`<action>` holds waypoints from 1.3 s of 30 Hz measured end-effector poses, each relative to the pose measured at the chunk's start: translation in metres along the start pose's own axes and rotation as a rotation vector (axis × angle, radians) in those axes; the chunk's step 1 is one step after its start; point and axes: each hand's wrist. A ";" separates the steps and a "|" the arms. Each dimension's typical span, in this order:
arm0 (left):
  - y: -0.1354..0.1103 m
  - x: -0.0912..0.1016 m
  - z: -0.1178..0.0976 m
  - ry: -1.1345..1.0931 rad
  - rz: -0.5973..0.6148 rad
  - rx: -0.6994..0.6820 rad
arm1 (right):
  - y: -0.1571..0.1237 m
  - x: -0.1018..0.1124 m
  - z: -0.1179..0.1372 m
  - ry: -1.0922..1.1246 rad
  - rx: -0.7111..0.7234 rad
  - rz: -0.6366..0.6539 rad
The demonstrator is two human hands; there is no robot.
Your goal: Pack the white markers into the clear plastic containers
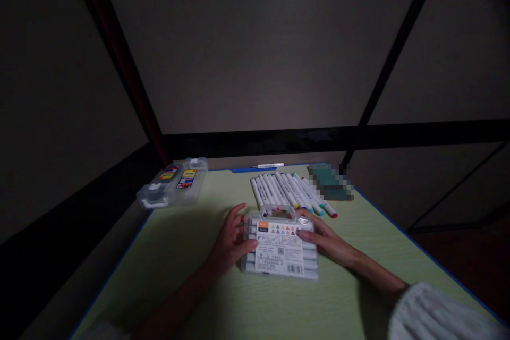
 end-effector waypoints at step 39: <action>0.010 0.007 0.004 -0.064 -0.131 0.127 | 0.002 -0.016 -0.005 0.299 -0.079 -0.071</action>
Point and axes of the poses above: each hand's wrist, its own y-axis towards the middle knuckle, its own x-axis out of the back of the hand, z = x × y, and after that the axes turned 4 degrees about -y, right-handed
